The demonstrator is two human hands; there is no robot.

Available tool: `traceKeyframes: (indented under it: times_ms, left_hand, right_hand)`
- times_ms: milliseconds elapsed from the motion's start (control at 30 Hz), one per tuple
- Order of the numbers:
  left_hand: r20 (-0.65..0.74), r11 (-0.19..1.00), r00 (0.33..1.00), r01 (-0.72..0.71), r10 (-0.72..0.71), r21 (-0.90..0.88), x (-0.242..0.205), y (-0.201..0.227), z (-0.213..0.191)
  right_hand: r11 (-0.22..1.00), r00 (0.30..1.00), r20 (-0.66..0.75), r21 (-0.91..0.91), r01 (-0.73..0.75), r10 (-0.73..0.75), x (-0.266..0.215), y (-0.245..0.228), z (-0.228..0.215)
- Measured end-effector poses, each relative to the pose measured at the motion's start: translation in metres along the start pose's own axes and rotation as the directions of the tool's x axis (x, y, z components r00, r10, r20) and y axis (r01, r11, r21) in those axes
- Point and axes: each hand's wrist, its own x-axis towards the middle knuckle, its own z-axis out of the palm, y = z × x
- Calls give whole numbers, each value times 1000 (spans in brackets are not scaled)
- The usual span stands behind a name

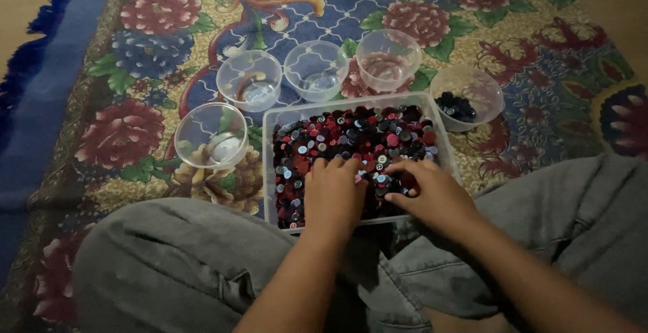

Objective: Sorting a variety of buttons by color or type from a large bin into smaller plastic cups while sitting on the floor.

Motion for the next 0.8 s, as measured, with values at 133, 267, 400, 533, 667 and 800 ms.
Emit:
traceKeyframes:
  times_ms: [133,267,400,533,667,800]
  left_hand:
    - [8,1000,1000,1,-1,1,3,-7,15]
    - [11,1000,1000,0,0,-1,7,-9,26]
    - [58,999,998,36,-37,3,7,-6,23]
    - [85,996,993,85,-82,-31,9,-9,31]
    - [93,994,991,101,-98,-33,10,-6,29]
    - [62,992,993,105,-101,-65,8,-4,28]
  right_hand:
    - [1000,1000,-11,-9,2,-2,0,-1,2]
    - [998,1000,-17,-56,-26,25,0,-2,3]
    - [999,998,-54,-13,40,-40,-5,-7,0]
    - [990,987,-94,-69,125,-131,8,2,6]
    - [953,958,-126,-196,230,-257,27,-6,-2]
    - [917,962,-87,-337,215,-258,36,-21,0]
